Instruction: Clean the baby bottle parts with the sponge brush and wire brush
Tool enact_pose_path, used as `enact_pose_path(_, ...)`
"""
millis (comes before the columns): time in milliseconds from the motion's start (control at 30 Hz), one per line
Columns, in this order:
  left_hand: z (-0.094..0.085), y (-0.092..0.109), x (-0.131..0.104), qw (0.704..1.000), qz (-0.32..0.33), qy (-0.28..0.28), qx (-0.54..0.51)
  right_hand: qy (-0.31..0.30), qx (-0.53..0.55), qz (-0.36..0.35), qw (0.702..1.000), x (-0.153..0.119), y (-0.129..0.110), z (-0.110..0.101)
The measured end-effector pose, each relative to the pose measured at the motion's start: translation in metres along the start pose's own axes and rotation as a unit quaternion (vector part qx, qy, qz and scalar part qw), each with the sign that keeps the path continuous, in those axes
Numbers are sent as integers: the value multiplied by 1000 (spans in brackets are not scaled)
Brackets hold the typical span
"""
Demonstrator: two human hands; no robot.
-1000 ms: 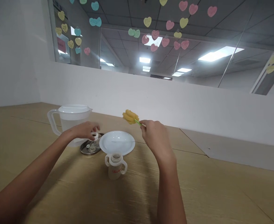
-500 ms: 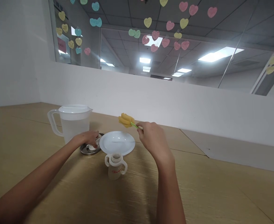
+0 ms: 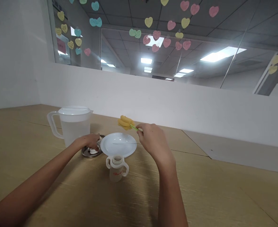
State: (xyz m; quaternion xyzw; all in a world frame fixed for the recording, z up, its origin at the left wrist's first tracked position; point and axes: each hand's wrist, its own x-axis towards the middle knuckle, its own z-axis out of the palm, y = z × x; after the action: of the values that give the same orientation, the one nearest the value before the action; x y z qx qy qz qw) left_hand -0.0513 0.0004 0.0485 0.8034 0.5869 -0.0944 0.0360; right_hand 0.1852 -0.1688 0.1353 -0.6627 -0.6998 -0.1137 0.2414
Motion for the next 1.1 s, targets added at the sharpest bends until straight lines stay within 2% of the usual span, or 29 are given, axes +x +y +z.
enact_pose_path(233, 0, -2, 1, 1000, -8, -23, -14, -1, 6, -4, 1000, -1, 0, 1)
enact_pose_path(433, -6, -1, -3, 1000, 6, 14, 16, -10, 3, -4, 1000, 0, 0, 0)
enact_pose_path(633, -4, 6, -8, 999, 15, 37, 27, -14, 10, 0, 1000, 0, 1, 0)
enact_pose_path(800, -5, 1, -7, 998, 23, 48, 22, -15, 5, 0, 1000, 0, 1, 0)
enact_pose_path(1100, -3, 2, -5, 1000, 14, 23, 11, -20, 4, -1, 1000, -1, 0, -1)
